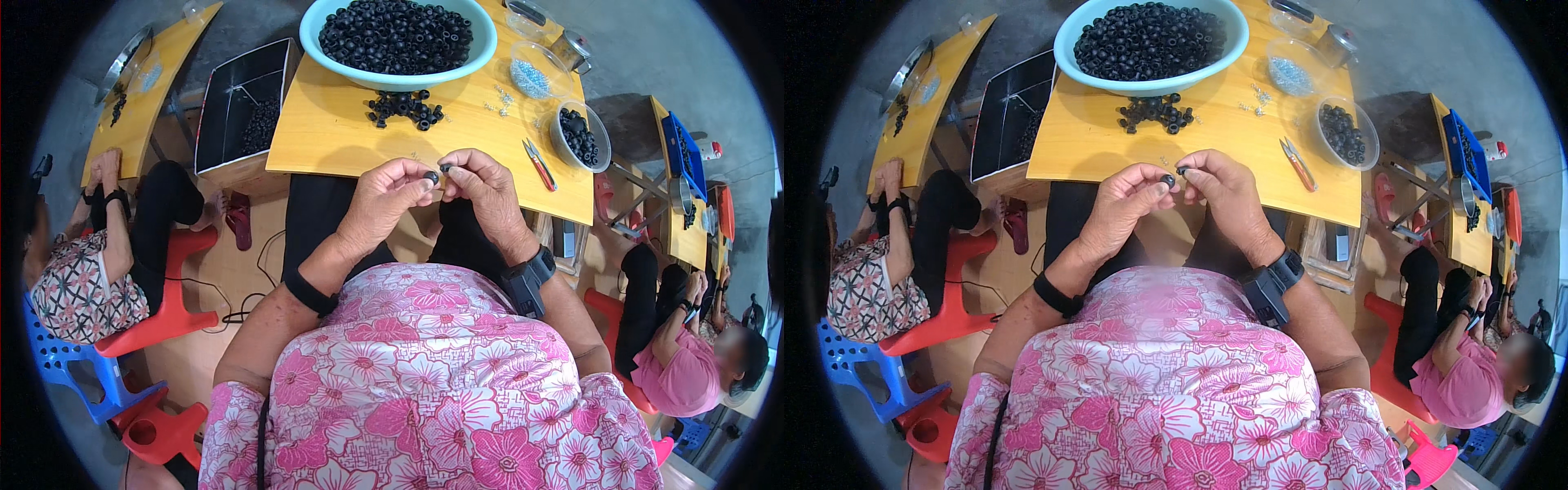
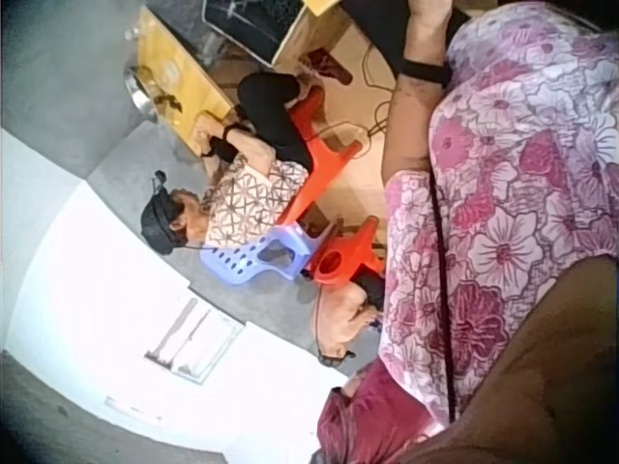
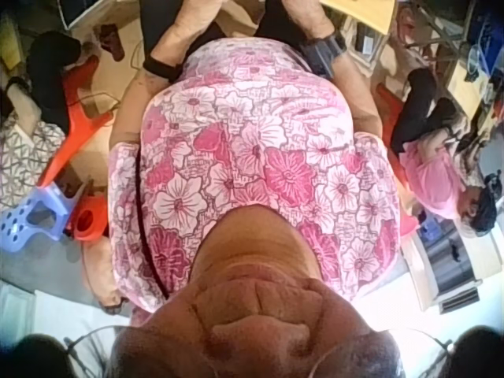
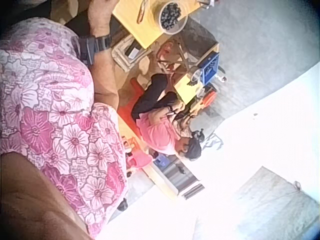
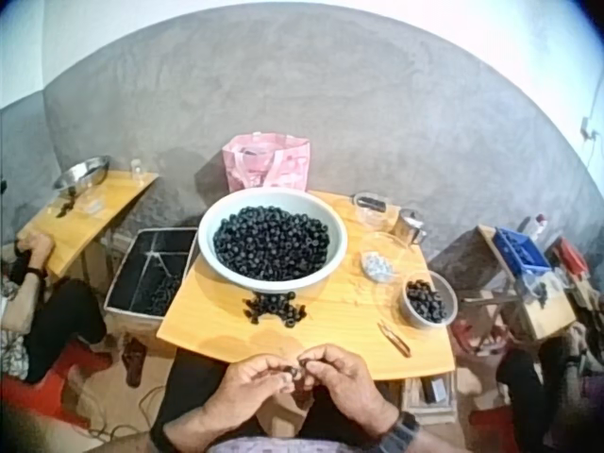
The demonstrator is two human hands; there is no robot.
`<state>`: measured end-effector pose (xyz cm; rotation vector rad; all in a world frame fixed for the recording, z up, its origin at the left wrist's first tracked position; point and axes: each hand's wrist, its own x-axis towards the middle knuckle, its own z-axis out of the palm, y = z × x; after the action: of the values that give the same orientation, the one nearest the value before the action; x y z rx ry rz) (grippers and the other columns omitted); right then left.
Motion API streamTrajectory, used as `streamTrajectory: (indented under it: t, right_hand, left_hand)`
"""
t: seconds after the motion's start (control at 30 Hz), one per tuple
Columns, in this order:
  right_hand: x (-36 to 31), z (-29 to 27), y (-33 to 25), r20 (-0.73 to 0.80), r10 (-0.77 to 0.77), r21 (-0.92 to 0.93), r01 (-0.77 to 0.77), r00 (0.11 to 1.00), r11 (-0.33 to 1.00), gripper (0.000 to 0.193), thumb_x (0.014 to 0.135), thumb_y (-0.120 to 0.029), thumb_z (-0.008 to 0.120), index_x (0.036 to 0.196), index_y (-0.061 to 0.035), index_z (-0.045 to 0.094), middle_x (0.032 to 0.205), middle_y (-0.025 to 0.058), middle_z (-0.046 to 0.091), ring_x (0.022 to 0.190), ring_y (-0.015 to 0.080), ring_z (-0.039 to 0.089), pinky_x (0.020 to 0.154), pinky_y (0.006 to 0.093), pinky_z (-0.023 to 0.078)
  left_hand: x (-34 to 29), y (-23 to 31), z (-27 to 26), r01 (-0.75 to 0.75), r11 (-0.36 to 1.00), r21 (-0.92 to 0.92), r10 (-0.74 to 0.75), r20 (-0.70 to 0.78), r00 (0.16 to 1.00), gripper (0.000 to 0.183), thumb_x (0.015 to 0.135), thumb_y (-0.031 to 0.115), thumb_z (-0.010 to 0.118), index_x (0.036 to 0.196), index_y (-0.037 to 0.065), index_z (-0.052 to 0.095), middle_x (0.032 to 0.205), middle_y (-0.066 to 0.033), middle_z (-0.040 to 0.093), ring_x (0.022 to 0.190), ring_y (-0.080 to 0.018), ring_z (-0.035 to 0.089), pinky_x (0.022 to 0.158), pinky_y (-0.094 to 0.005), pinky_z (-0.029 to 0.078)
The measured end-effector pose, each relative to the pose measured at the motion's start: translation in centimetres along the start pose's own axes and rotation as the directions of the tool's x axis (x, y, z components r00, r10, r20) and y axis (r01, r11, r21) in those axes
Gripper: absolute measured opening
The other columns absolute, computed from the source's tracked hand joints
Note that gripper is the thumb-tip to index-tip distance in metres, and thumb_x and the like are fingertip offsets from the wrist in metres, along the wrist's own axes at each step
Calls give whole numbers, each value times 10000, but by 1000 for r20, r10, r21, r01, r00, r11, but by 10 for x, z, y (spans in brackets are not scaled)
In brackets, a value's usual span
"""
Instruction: The recorder is assembling small black rubber or plastic components by hand in a factory environment.
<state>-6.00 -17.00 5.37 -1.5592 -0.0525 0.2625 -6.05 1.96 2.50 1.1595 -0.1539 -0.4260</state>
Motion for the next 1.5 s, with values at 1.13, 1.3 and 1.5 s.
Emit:
streamTrajectory:
  t: [1.13,1.3,1.5]
  right_hand:
    - [-8,6,-24,147,-298,-638,320,943,700,123,845,2,633,964,-21,654,795,102,578,621,190,606,600,297,503]
    - [-7,6,-16,171,-382,-630,399,908,666,147,828,10,640,967,-28,670,776,100,578,621,198,620,585,302,504]
    - [-8,10,-11,37,-190,-448,187,981,874,144,855,30,615,971,10,698,797,87,629,647,147,641,613,260,513]
  left_hand:
    - [-4,-1,0,-93,970,224,102,-27,994,116,904,48,635,1006,-7,639,899,-10,653,798,-54,602,727,-197,493]
    - [-5,-1,0,-73,955,288,88,-38,995,111,898,42,638,993,-14,647,901,-15,662,806,-54,603,742,-199,494]
    - [-5,-9,-1,-62,961,270,69,-16,997,109,910,42,620,998,-18,642,923,-30,669,850,-72,618,780,-210,498]
